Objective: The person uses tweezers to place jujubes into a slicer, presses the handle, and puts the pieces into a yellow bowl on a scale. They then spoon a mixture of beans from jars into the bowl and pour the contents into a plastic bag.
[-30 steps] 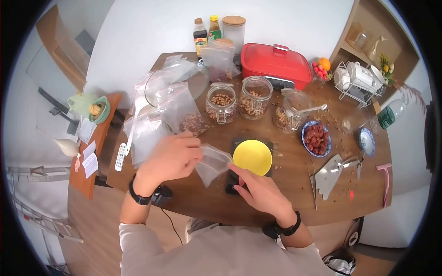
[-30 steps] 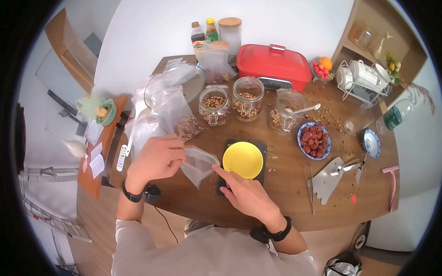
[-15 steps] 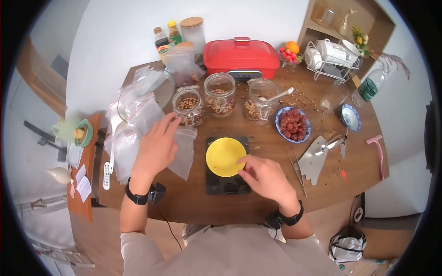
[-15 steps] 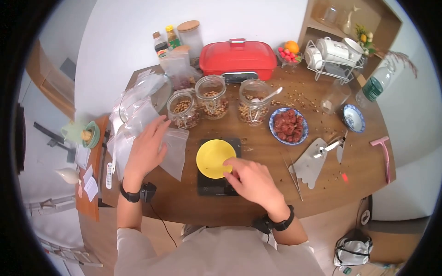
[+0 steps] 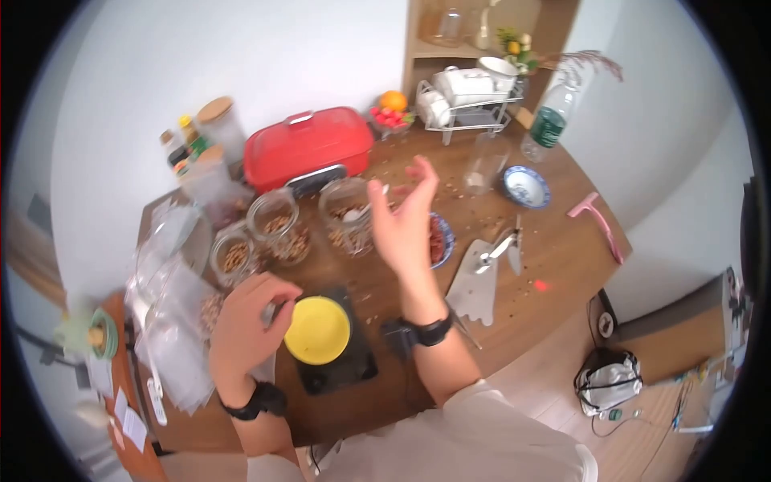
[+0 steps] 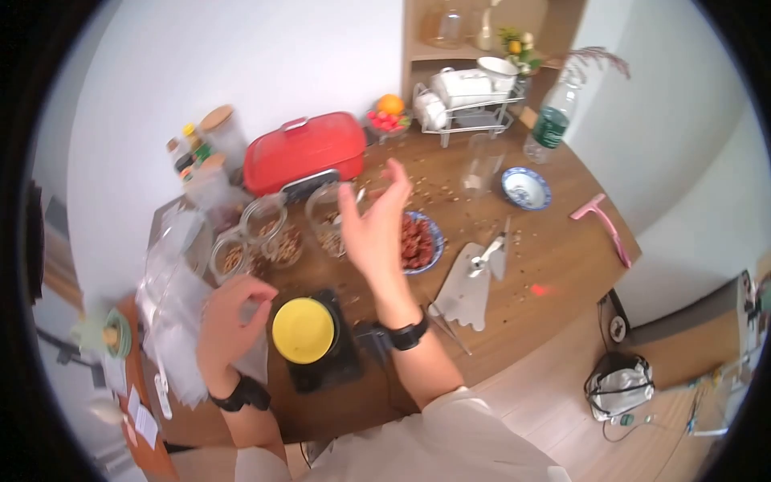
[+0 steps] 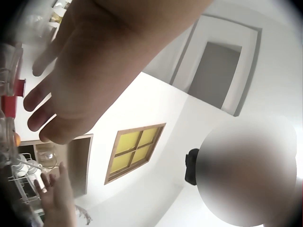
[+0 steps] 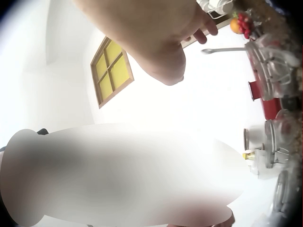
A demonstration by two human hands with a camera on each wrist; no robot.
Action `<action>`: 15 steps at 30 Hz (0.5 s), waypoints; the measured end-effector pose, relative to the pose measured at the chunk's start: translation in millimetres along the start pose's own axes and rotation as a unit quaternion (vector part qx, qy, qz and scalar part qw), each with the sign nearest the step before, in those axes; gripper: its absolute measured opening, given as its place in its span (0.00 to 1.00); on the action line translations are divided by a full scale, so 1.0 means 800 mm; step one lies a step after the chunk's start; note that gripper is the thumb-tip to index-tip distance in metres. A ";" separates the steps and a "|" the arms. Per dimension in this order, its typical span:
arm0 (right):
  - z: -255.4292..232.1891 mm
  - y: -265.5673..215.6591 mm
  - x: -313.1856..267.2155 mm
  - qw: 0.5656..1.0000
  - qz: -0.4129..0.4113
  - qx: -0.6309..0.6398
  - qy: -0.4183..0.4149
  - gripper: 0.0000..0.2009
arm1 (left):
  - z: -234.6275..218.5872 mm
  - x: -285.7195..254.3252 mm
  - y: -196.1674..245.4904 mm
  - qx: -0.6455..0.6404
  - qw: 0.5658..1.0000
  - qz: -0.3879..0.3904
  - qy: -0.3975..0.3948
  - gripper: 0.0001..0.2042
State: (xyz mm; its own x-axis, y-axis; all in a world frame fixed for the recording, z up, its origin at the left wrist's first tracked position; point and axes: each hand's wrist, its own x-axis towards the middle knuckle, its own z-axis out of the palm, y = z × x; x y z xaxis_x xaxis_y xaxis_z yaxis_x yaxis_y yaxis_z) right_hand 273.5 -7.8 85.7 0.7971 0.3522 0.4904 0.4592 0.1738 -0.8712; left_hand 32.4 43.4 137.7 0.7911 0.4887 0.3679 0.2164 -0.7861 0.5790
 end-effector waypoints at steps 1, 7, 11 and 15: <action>0.006 0.007 -0.002 1.000 0.004 0.008 0.007 0.38 | 0.001 0.002 -0.001 -0.010 1.000 0.001 0.002 0.07; 0.030 0.053 0.002 0.999 0.009 0.020 -0.028 0.30 | 0.004 0.015 -0.030 -0.015 0.999 -0.030 -0.029 0.06; 0.035 0.073 0.008 0.996 0.006 0.005 -0.091 0.24 | 0.004 0.028 -0.043 -0.017 0.998 -0.041 -0.044 0.06; 0.028 0.073 0.010 0.984 0.041 0.016 -0.174 0.22 | 0.008 0.037 -0.053 -0.065 0.992 -0.070 -0.079 0.05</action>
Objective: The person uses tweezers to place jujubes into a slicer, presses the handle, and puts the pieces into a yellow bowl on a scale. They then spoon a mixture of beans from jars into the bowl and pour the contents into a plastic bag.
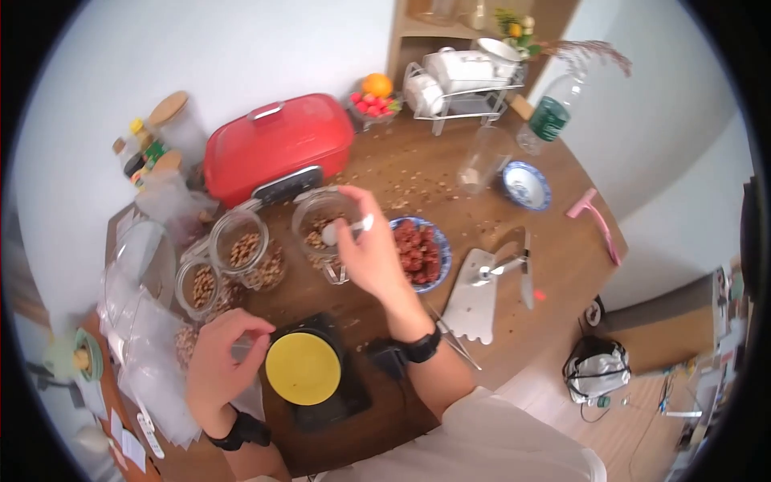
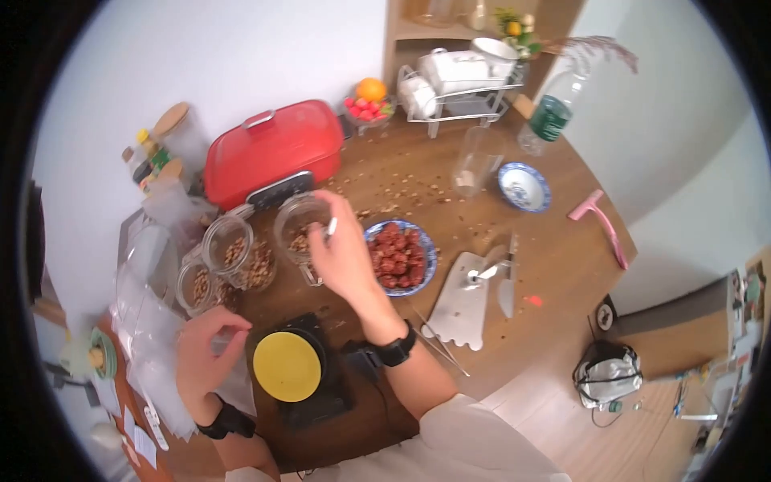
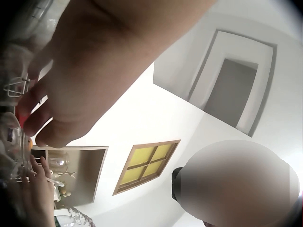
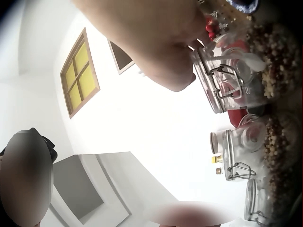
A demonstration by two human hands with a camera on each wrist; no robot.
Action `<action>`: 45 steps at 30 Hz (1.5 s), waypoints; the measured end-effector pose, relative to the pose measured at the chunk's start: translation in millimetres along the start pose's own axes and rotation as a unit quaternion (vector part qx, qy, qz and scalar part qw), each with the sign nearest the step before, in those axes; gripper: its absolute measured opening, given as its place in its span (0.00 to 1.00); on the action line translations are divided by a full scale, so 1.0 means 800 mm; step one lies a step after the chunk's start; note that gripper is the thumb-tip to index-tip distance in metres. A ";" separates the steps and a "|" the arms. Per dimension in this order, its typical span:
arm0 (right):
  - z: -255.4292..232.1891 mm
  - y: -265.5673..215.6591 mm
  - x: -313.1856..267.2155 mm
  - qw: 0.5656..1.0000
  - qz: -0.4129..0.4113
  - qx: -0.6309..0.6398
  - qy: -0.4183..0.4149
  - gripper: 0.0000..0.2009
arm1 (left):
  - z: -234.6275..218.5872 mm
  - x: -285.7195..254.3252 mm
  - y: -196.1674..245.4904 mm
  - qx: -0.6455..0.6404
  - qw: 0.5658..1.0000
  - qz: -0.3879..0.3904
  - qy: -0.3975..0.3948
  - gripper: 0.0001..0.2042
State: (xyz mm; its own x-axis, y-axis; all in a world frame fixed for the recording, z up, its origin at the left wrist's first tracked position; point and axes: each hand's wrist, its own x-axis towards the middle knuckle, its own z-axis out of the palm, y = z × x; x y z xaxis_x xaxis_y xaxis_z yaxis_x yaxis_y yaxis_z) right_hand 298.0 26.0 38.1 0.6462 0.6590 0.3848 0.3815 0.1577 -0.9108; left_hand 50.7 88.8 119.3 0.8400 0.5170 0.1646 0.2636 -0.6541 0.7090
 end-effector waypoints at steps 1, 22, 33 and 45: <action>-0.001 -0.001 0.000 0.999 0.022 0.011 -0.019 0.22 | 0.001 0.003 -0.007 -0.008 1.000 0.001 -0.003 0.05; -0.024 -0.030 -0.009 0.988 0.034 -0.098 -0.117 0.14 | 0.014 0.012 -0.039 -0.025 0.999 -0.040 -0.024 0.06; -0.042 -0.063 -0.009 0.974 0.113 -0.130 -0.148 0.08 | 0.012 0.012 -0.051 -0.011 0.998 -0.047 -0.034 0.07; -0.029 -0.042 -0.009 0.994 0.003 -0.007 -0.109 0.06 | 0.012 0.014 -0.064 -0.012 0.994 -0.104 -0.043 0.07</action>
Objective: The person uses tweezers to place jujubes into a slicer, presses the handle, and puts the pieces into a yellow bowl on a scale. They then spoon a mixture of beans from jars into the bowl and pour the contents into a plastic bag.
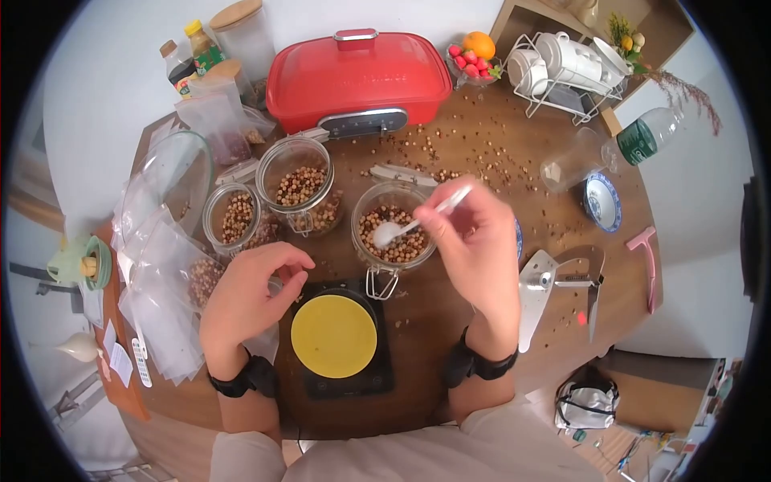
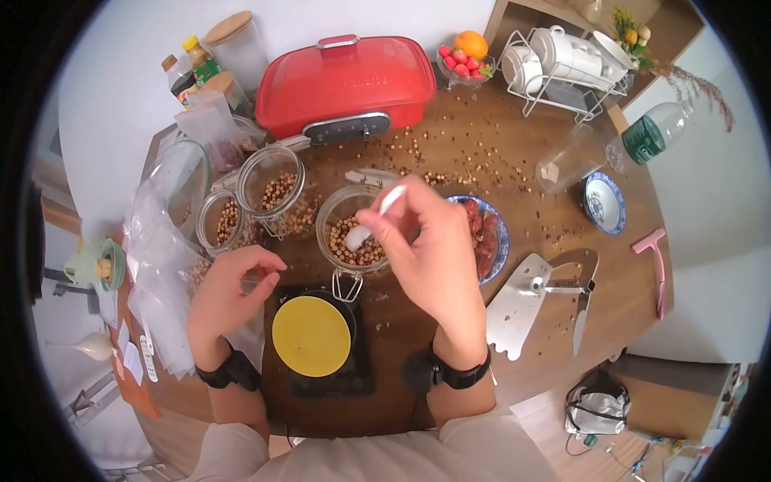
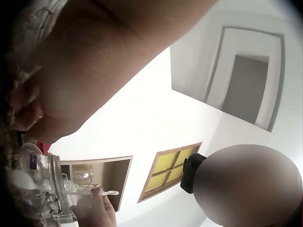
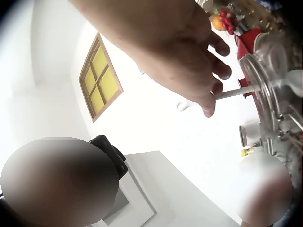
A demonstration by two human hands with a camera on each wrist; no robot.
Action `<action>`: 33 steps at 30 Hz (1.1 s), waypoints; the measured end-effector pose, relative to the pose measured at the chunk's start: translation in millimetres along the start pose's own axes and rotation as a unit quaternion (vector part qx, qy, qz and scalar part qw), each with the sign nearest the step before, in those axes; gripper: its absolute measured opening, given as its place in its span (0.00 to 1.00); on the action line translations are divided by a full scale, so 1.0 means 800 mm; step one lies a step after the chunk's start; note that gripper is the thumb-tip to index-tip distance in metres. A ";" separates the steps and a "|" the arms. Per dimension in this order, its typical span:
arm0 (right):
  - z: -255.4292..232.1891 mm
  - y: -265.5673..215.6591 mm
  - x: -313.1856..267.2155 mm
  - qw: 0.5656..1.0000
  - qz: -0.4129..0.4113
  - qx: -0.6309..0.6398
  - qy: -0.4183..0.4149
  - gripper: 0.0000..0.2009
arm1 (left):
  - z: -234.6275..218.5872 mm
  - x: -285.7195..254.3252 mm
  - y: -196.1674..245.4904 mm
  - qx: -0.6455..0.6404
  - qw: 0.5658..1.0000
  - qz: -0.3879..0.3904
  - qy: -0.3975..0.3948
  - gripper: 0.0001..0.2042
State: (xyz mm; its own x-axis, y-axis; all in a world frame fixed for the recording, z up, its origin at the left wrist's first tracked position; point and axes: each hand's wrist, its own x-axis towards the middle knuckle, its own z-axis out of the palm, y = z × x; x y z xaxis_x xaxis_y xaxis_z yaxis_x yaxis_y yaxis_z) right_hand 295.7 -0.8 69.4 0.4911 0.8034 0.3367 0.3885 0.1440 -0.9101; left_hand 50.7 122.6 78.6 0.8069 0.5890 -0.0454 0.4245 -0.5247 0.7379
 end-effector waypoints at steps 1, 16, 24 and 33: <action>-0.001 0.000 0.001 0.999 -0.011 -0.023 0.030 0.07 | 0.000 0.000 -0.001 0.005 1.000 0.001 0.006 0.07; 0.004 0.002 0.007 0.988 -0.121 -0.091 0.029 0.06 | -0.007 -0.003 -0.004 0.020 0.999 -0.012 0.044 0.07; 0.002 0.005 0.005 0.999 -0.001 -0.032 0.005 0.15 | -0.009 -0.007 -0.004 0.019 0.999 -0.028 0.033 0.07; 0.000 0.036 0.018 0.958 0.134 0.190 0.169 0.18 | -0.003 -0.016 -0.024 0.002 0.991 -0.086 -0.102 0.13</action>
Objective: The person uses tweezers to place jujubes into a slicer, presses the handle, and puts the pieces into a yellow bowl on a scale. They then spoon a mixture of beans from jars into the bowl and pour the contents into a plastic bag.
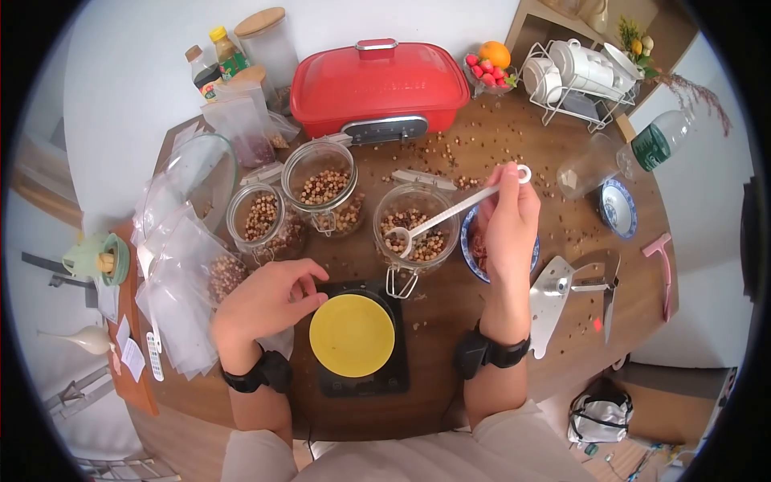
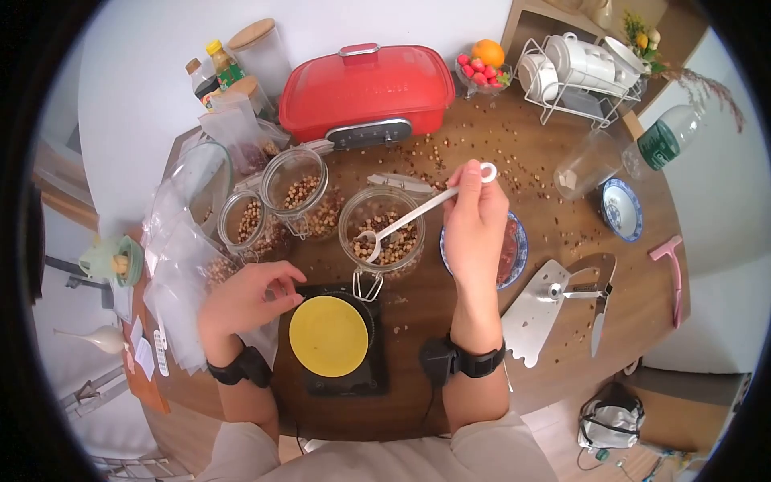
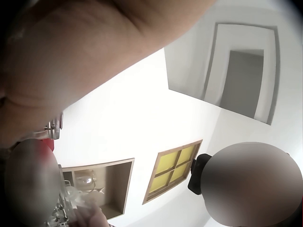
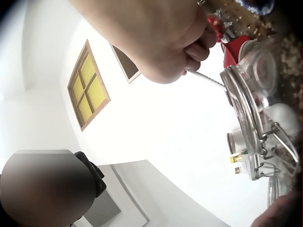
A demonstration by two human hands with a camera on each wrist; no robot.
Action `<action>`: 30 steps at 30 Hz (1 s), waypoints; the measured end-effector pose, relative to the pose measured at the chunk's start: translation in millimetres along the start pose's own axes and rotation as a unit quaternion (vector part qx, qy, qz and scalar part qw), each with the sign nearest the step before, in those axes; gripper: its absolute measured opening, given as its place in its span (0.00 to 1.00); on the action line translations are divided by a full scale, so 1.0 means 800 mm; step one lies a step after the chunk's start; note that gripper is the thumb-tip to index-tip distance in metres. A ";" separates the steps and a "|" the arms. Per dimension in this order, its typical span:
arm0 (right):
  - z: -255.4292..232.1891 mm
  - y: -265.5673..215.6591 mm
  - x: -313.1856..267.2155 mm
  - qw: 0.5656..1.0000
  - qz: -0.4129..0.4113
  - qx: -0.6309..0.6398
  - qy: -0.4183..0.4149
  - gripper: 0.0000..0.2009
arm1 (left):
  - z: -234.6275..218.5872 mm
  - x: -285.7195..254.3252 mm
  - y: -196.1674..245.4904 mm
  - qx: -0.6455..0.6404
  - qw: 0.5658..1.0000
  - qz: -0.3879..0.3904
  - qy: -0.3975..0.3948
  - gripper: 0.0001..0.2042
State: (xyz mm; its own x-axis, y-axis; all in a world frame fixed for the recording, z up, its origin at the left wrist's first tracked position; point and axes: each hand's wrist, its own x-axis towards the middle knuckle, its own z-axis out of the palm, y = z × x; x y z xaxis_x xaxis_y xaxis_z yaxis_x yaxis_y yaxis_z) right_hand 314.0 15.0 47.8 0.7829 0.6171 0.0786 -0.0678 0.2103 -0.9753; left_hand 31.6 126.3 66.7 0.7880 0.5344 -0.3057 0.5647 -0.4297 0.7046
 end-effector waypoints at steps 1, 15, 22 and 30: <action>0.000 0.000 0.002 1.000 0.000 0.022 0.015 0.18 | 0.000 0.001 0.000 0.007 1.000 0.000 -0.006 0.13; -0.003 -0.016 0.002 0.975 0.005 0.155 0.158 0.15 | 0.010 0.013 -0.004 0.113 0.992 -0.055 -0.020 0.09; 0.000 -0.027 -0.008 0.979 0.017 0.186 0.087 0.15 | 0.014 0.014 0.002 0.108 0.992 -0.056 -0.020 0.10; 0.021 -0.030 -0.037 0.982 0.028 0.101 -0.158 0.15 | 0.015 0.012 -0.011 0.102 0.995 -0.012 -0.008 0.10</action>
State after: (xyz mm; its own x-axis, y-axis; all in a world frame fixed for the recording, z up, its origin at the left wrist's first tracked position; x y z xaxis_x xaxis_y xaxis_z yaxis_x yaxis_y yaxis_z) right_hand 281.8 4.7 72.5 0.5454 0.8299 0.1177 -0.2507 0.2955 -0.9219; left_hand 36.7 126.3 49.7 0.7765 0.5358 -0.3317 0.6201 -0.5560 0.5535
